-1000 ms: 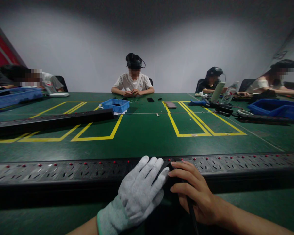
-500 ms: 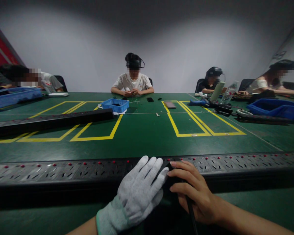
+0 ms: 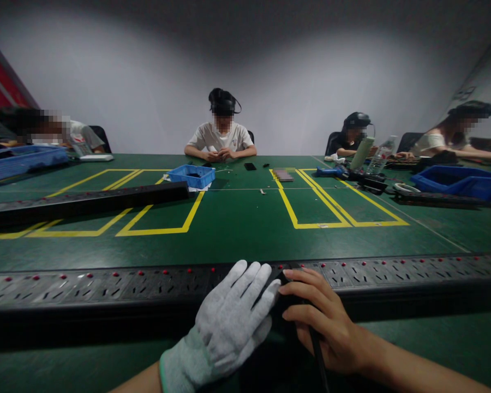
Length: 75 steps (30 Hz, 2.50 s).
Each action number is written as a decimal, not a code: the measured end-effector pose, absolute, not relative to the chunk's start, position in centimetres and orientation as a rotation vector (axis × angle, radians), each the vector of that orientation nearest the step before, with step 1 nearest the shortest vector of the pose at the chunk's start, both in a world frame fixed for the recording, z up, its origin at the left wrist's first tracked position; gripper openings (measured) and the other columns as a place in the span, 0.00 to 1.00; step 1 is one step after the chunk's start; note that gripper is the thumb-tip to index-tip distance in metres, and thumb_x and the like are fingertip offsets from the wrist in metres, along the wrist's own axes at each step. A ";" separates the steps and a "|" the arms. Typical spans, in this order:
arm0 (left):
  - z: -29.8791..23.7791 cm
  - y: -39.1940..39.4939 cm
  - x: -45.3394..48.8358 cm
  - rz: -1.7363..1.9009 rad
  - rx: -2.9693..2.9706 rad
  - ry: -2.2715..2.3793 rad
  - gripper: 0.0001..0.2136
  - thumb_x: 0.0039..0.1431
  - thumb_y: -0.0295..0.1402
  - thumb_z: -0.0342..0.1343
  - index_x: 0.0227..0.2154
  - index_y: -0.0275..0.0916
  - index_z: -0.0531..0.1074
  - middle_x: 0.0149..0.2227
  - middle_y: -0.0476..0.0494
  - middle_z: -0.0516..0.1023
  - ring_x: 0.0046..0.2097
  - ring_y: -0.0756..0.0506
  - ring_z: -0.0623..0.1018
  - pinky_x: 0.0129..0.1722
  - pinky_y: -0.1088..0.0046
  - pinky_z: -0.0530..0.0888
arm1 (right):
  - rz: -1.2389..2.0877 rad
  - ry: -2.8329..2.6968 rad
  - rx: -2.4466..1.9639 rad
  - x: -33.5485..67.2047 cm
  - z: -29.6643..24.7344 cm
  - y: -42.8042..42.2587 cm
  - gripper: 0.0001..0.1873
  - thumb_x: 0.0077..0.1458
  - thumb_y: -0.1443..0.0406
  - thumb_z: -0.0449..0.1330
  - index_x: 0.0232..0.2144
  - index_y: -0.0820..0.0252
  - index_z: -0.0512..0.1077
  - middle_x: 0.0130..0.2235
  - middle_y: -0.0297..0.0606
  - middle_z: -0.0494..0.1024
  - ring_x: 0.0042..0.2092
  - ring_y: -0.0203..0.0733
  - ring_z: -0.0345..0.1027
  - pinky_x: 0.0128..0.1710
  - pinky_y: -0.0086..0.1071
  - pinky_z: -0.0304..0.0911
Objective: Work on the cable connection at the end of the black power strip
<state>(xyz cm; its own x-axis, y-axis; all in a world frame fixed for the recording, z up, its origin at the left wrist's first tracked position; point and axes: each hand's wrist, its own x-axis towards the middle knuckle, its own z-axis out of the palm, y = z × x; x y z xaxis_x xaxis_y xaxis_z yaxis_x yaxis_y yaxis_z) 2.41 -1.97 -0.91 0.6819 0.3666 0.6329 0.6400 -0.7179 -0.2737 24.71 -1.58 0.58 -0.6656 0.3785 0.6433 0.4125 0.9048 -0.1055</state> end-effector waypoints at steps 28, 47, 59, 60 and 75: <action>-1.0 -2.0 2.3 -0.788 -2.412 -0.778 0.22 0.56 0.31 0.53 0.54 0.31 0.64 0.56 0.32 0.67 0.59 0.36 0.65 0.57 0.52 0.66 | -0.082 -2.366 -0.567 24.7 0.7 -1.7 0.14 0.51 0.74 0.50 0.38 0.58 0.68 0.46 0.41 0.74 0.59 0.44 0.58 0.58 0.44 0.54; -0.9 -1.9 2.4 -0.789 -2.407 -0.786 0.22 0.56 0.30 0.53 0.54 0.31 0.64 0.57 0.32 0.66 0.59 0.37 0.65 0.58 0.53 0.66 | -0.079 -2.381 -0.567 24.8 0.7 -1.6 0.14 0.51 0.74 0.51 0.39 0.57 0.67 0.47 0.41 0.74 0.59 0.44 0.57 0.59 0.44 0.53; -0.9 -2.0 2.4 -0.781 -2.411 -0.785 0.22 0.55 0.30 0.53 0.54 0.31 0.65 0.56 0.32 0.67 0.58 0.36 0.66 0.56 0.52 0.67 | -0.070 -2.377 -0.558 24.7 0.7 -1.6 0.14 0.50 0.75 0.51 0.39 0.58 0.67 0.48 0.41 0.73 0.60 0.44 0.56 0.59 0.44 0.52; -0.9 -2.0 2.4 -0.783 -2.410 -0.786 0.22 0.55 0.30 0.53 0.54 0.30 0.65 0.56 0.32 0.67 0.58 0.36 0.66 0.56 0.52 0.67 | -0.068 -2.378 -0.557 24.7 0.7 -1.6 0.14 0.50 0.75 0.51 0.39 0.58 0.67 0.48 0.41 0.73 0.60 0.44 0.56 0.59 0.44 0.52; -0.7 -2.0 2.5 -0.792 -2.401 -0.778 0.21 0.55 0.31 0.54 0.53 0.30 0.66 0.55 0.32 0.68 0.57 0.36 0.68 0.55 0.52 0.69 | -0.072 -2.363 -0.561 24.7 0.7 -1.6 0.14 0.50 0.75 0.51 0.38 0.58 0.68 0.47 0.41 0.74 0.59 0.44 0.57 0.59 0.44 0.53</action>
<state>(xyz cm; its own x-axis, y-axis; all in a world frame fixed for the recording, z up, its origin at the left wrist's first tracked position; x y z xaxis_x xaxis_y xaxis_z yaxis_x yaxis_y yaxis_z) 2.54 -2.00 -0.65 0.6691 0.3588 0.6509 0.6442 -0.7166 -0.2672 24.69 -1.60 0.69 -0.6635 0.3748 0.6475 0.4137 0.9049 -0.1000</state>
